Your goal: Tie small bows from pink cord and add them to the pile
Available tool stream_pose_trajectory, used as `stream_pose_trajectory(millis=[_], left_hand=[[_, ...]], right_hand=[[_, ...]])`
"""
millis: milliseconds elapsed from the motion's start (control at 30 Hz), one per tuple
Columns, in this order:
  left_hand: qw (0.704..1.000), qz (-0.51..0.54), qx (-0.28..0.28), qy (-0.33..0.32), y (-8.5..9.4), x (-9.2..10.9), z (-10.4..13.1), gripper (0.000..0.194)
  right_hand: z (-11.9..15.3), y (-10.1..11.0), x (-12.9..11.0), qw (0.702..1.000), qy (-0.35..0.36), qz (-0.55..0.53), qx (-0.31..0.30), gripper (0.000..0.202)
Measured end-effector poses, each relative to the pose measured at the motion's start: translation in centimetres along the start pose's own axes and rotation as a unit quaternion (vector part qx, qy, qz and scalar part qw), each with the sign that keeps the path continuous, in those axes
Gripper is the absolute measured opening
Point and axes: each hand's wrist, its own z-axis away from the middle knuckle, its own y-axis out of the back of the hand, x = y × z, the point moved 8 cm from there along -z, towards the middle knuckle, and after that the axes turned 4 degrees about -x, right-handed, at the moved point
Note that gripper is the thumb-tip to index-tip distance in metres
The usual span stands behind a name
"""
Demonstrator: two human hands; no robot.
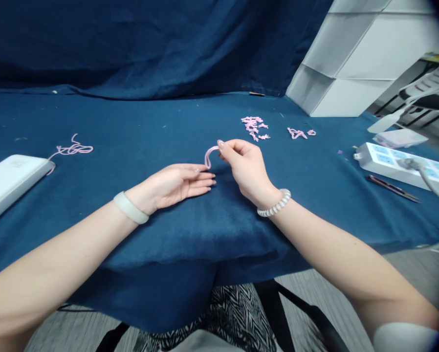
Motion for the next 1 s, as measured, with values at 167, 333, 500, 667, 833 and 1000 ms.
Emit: stream_pose_trajectory(millis=[167,333,500,667,833,1000], left_hand=[[0.992,-0.044,-0.104,0.05,-2.1,-1.4,0.7,0.016],[0.995,0.004,-0.059,-0.078,-1.7,0.4,0.4,0.016],[0.993,0.037,-0.04,-0.104,-1.0,0.7,-0.4,0.018],[0.988,0.054,-0.014,-0.142,-0.4,1.5,-0.5,0.016],[0.984,0.07,-0.009,-0.162,-0.2,2.0,-0.3,0.016],[0.979,0.069,-0.012,-0.193,0.2,2.6,-0.2,0.027]], right_hand=[[0.3,0.6,-2.1,0.988,0.124,0.088,0.036,0.021],[1.0,-0.1,-3.2,0.973,0.198,0.119,0.029,0.015],[1.3,-0.7,-2.5,0.976,0.182,0.118,0.009,0.012],[1.3,-0.9,-1.5,0.984,0.148,0.102,-0.009,0.01],[1.5,-1.1,-0.9,0.991,0.105,0.081,-0.011,0.011],[1.5,-1.2,0.0,0.998,0.058,0.034,-0.018,0.015]])
